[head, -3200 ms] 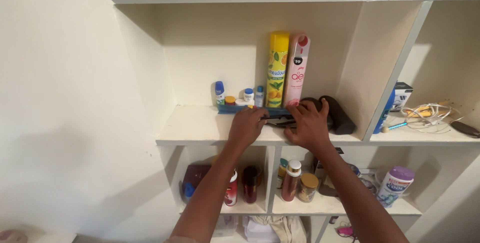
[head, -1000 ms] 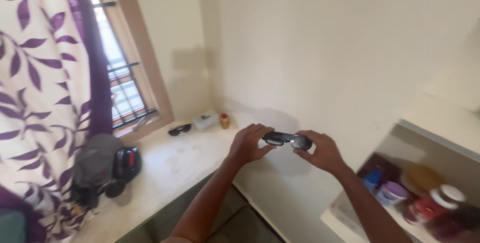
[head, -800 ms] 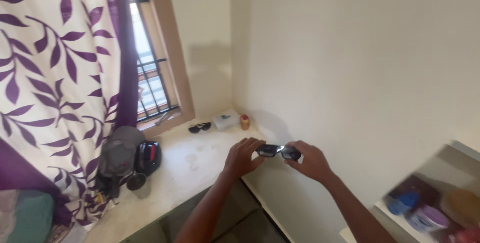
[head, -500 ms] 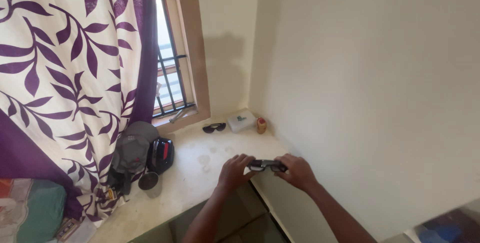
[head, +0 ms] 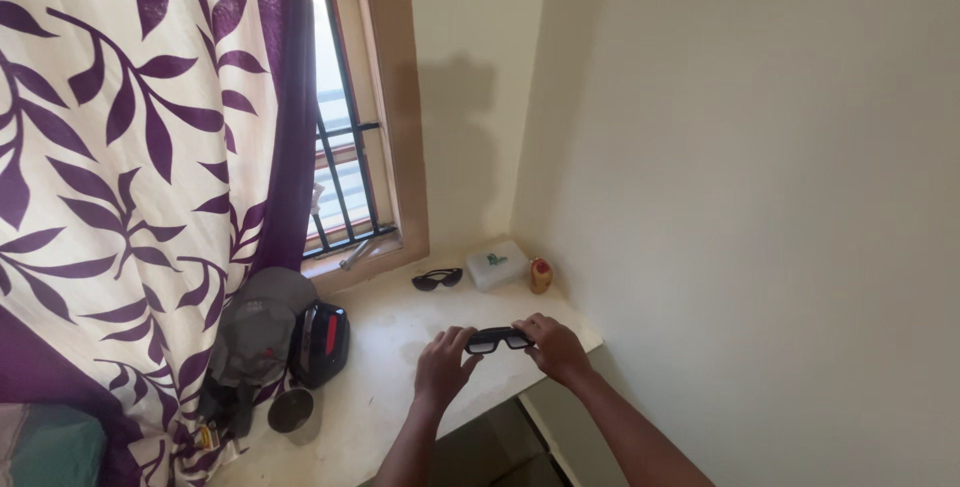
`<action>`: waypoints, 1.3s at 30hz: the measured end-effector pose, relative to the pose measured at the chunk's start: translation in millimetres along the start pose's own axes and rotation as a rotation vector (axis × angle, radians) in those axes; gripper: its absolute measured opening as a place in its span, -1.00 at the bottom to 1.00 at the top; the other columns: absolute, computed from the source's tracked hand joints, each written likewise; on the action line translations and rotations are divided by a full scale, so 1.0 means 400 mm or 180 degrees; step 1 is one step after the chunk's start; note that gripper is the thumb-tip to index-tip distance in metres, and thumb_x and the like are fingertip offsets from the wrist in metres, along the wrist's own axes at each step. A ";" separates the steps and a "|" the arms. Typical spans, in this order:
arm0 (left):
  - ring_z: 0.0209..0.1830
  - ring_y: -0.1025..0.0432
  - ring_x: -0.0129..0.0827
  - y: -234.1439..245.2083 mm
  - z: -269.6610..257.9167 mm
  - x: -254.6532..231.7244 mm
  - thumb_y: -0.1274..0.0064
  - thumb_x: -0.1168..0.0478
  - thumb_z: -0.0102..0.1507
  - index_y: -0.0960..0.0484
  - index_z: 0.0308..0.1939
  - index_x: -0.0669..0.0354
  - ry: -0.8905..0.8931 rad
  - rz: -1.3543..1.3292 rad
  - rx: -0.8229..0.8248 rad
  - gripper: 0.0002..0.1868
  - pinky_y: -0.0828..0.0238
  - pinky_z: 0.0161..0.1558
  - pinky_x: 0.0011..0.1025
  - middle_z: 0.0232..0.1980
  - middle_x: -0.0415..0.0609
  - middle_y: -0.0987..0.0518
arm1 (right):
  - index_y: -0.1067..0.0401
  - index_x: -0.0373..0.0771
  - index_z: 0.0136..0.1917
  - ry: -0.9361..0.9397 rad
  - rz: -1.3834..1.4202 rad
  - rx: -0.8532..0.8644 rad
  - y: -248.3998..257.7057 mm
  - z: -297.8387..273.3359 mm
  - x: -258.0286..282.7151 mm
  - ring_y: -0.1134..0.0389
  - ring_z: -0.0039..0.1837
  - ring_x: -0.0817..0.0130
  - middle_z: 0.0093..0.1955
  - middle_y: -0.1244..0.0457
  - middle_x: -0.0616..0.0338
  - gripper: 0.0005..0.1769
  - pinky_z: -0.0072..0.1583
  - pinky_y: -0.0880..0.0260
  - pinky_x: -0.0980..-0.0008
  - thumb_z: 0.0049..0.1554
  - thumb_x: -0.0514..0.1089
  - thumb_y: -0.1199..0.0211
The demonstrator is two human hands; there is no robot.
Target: The person moves various personal items from a wall-mounted shelf to a nearby windowsill. They handle a white plastic box, a small bottle, sunglasses, a hair clip, a blue tube, two aerosol cans, two black cases, and several small bottles, placing each on the windowsill one by one.
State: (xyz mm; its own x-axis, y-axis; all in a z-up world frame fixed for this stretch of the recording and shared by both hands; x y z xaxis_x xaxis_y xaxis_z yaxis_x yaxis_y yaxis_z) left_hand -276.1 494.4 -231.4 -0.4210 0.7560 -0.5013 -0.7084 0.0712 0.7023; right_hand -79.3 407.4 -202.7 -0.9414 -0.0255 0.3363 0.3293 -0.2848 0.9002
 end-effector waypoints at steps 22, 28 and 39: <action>0.14 -0.53 -0.16 -0.250 0.057 0.431 -0.30 0.34 0.07 -0.52 0.23 0.01 0.1838 -0.0748 -0.0544 -0.37 -0.48 0.16 -0.24 0.18 -0.05 -0.60 | -0.54 -0.06 0.13 -0.0002 0.0065 -0.0044 -0.421 0.335 -0.125 -0.39 0.11 0.16 0.04 -0.30 0.20 -0.55 0.08 -0.45 0.16 0.02 -0.42 -0.22; 0.36 -0.34 -0.05 -0.297 0.090 0.500 -0.35 0.36 0.02 -0.35 0.36 0.05 0.1744 -0.0977 -0.0167 -0.16 -0.29 0.35 -0.23 0.36 0.03 -0.46 | -0.50 -0.10 0.20 0.0051 0.0085 -0.0052 -0.497 0.420 -0.170 -0.37 0.19 0.13 0.14 -0.27 0.15 -0.49 0.12 -0.45 0.15 0.01 -0.45 -0.15; 0.60 0.05 0.10 -0.377 0.102 0.550 -0.42 0.28 0.03 0.06 0.56 -0.04 0.1765 -0.1007 0.0528 0.17 -0.01 0.50 -0.14 0.60 0.24 0.00 | -0.18 -0.02 0.53 -0.0454 0.0376 0.0746 -0.541 0.430 -0.203 -0.18 0.48 0.04 0.58 0.00 0.11 -0.12 0.34 -0.32 0.16 -0.04 -0.46 -0.11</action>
State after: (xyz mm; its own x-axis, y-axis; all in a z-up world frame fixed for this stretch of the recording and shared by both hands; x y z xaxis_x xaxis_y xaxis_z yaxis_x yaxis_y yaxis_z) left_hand -238.8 676.7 -427.1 -0.4678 0.2380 -0.8512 -0.7677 0.3678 0.5247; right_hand -61.5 635.8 -377.1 -0.8813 0.0944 0.4630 0.4594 -0.0584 0.8863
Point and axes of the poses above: each hand's wrist, its own z-axis towards the middle knuckle, its own y-axis out of the back of the hand, x = y × z, the point moved 5 cm from there along z, towards the middle knuckle
